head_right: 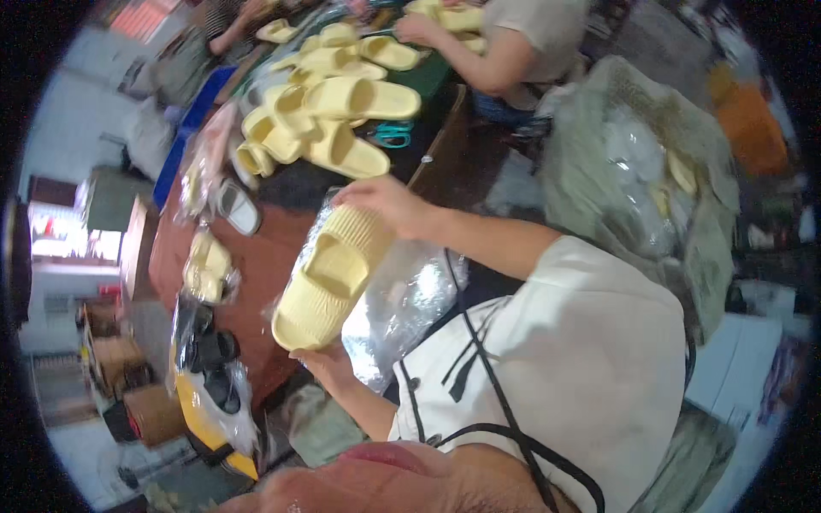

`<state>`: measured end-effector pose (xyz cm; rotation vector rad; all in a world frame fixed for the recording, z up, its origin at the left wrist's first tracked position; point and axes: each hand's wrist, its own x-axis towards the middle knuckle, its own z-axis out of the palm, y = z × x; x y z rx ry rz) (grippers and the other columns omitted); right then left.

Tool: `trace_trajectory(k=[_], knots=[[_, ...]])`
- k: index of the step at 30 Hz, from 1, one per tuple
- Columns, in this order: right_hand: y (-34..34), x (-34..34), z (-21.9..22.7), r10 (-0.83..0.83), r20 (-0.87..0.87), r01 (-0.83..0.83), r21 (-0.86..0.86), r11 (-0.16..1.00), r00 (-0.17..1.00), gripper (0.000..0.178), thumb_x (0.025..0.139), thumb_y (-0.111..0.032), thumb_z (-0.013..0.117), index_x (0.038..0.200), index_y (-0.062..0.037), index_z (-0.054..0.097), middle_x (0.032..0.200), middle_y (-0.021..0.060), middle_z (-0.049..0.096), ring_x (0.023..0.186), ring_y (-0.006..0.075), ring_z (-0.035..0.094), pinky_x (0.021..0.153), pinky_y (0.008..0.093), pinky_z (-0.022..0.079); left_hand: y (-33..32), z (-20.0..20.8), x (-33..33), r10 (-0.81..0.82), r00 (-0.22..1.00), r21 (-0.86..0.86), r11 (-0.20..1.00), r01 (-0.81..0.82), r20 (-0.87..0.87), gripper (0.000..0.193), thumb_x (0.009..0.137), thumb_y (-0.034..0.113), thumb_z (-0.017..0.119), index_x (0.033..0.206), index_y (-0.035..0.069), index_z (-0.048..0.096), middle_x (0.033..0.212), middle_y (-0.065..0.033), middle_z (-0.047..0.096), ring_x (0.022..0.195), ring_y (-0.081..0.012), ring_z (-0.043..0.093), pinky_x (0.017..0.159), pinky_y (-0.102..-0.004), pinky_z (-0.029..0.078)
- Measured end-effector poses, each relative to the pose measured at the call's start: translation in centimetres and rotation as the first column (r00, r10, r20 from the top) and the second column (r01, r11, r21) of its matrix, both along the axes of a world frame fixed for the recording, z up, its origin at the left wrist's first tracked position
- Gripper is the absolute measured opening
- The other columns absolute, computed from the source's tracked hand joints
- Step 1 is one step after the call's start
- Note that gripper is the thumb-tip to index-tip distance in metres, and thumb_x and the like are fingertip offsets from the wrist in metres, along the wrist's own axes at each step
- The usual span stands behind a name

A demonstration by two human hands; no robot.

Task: The person trims slippers using scissors, packs pairs of slippers into plastic bags by hand, and sets them aside.

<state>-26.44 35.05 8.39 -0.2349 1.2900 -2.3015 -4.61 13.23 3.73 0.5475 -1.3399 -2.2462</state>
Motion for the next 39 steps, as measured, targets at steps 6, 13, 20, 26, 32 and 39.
trace_trajectory(k=[6, 13, 20, 26, 32, 39], knots=[[2.2, -7.0, -2.6, -0.003, 0.212, 0.093, -0.415, 0.905, 0.977, 0.034, 0.102, -0.013, 0.055, 0.131, 0.0046, 0.059, 0.124, 0.0131, 0.068, 0.114, 0.0233, 0.066, 0.102, 0.0379, 0.052, -4.9, 1.1, -0.4, 0.218, 0.918, -0.922, 0.279, 0.268, 0.332, 0.069, 0.098, 0.050, 0.060, 0.153, 0.012, 0.043, 0.146, -0.0234, 0.046, 0.138, -0.0395, 0.041, 0.114, -0.0549, 0.032], [-1.6, -20.8, 0.5, -0.166, 0.229, 0.269, -0.560, 0.784, 0.959, 0.042, 0.104, -0.008, 0.049, 0.144, 0.0024, 0.047, 0.141, 0.0165, 0.057, 0.130, 0.0312, 0.056, 0.116, 0.0472, 0.041, -4.1, -6.8, -1.2, 0.709, 0.511, -0.783, 0.093, 0.615, 0.486, 0.073, 0.091, 0.054, 0.065, 0.154, 0.023, 0.043, 0.148, -0.0326, 0.036, 0.142, -0.0534, 0.026, 0.110, -0.0679, 0.027], [-3.5, -39.1, 0.7, -0.388, -0.651, 0.586, 0.107, 0.803, 0.652, 0.053, 0.097, -0.001, 0.057, 0.148, 0.0025, 0.044, 0.139, 0.0171, 0.059, 0.127, 0.0288, 0.057, 0.109, 0.0389, 0.045, -3.4, -7.7, -2.5, 0.686, 0.586, -0.854, 0.101, 0.510, 0.431, 0.067, 0.093, 0.053, 0.063, 0.151, 0.022, 0.048, 0.148, -0.0316, 0.036, 0.142, -0.0537, 0.026, 0.111, -0.0682, 0.024], [-5.9, -38.4, -0.2, -0.232, -0.685, 0.631, 0.414, 0.656, 0.690, 0.067, 0.087, -0.008, 0.069, 0.150, -0.0059, 0.048, 0.128, 0.0218, 0.062, 0.111, 0.0359, 0.060, 0.089, 0.0455, 0.051, -3.4, -7.5, -2.5, 0.686, 0.580, -0.851, 0.111, 0.514, 0.440, 0.067, 0.093, 0.052, 0.063, 0.151, 0.023, 0.047, 0.146, -0.0304, 0.039, 0.141, -0.0529, 0.029, 0.110, -0.0669, 0.026], [-10.6, -21.2, -0.3, 0.338, -0.941, 0.718, 0.227, 0.658, -0.012, 0.068, 0.087, -0.024, 0.072, 0.145, -0.0018, 0.046, 0.145, 0.0245, 0.043, 0.131, 0.0430, 0.043, 0.111, 0.0496, 0.037, -4.0, -7.8, -1.1, 0.694, 0.530, -0.824, 0.162, 0.544, 0.487, 0.069, 0.094, 0.055, 0.060, 0.153, 0.023, 0.045, 0.150, -0.0325, 0.036, 0.143, -0.0538, 0.027, 0.113, -0.0654, 0.023], [-7.5, -3.9, -2.7, 0.963, -0.010, 0.226, 0.971, 0.073, -0.269, 0.119, 0.057, -0.038, 0.095, 0.159, -0.0367, 0.033, 0.170, 0.0177, 0.001, 0.155, 0.0474, -0.002, 0.116, 0.0747, 0.018, -3.4, -6.5, -2.3, 0.666, 0.551, -0.827, 0.185, 0.531, 0.503, 0.066, 0.094, 0.052, 0.061, 0.151, 0.023, 0.047, 0.152, -0.0311, 0.035, 0.143, -0.0526, 0.026, 0.113, -0.0656, 0.023]])
